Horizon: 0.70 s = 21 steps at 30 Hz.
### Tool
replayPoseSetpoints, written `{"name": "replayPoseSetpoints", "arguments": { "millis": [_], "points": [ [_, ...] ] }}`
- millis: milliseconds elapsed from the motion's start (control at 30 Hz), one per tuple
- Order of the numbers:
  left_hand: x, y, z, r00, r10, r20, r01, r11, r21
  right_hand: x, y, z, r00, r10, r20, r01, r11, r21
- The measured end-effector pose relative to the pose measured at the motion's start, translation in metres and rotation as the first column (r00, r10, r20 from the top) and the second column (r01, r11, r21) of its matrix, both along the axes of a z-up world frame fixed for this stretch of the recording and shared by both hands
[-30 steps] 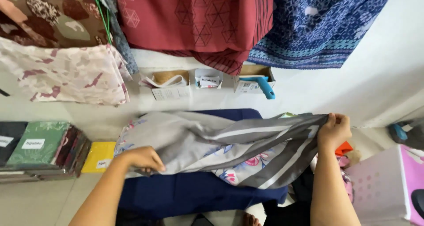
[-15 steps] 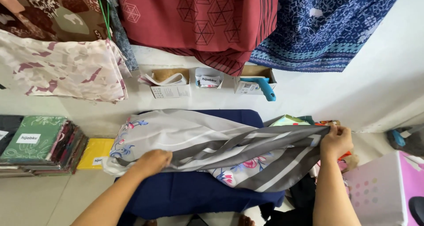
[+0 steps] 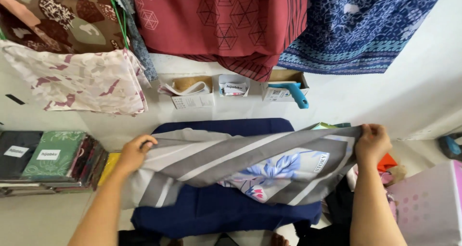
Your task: The person is unpacking, smoothing, and folding hijabs and scarves on a low mat.
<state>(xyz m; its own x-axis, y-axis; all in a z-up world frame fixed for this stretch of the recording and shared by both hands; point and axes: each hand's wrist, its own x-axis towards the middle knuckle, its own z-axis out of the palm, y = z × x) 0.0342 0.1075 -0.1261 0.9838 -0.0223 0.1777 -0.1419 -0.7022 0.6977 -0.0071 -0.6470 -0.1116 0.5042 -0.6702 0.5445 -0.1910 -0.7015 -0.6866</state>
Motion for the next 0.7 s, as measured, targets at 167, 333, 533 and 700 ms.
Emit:
{"name": "replayPoseSetpoints", "arguments": {
  "millis": [167,333,533,700],
  "points": [
    [-0.007,-0.020,0.007,0.987,0.056,0.150,-0.084,0.979,0.188,0.009,0.017,-0.015,0.989,0.021,-0.145,-0.009,0.996,0.086],
    [-0.020,-0.038,0.034,0.911,0.208,0.355,-0.219,0.976,-0.009,0.018,0.015,-0.024,0.991,-0.011,-0.132,0.022,0.997,0.079],
    [-0.054,-0.048,0.072,0.923,-0.116,-0.368,0.101,0.993,-0.059,0.023,0.005,-0.038,0.994,-0.022,-0.105,0.024,0.999,0.022],
    [-0.075,-0.045,0.071,0.699,-0.291,-0.654,0.315,0.945,-0.084,0.028,-0.009,-0.056,0.993,-0.062,-0.104,0.053,0.994,-0.094]
  ]
}}
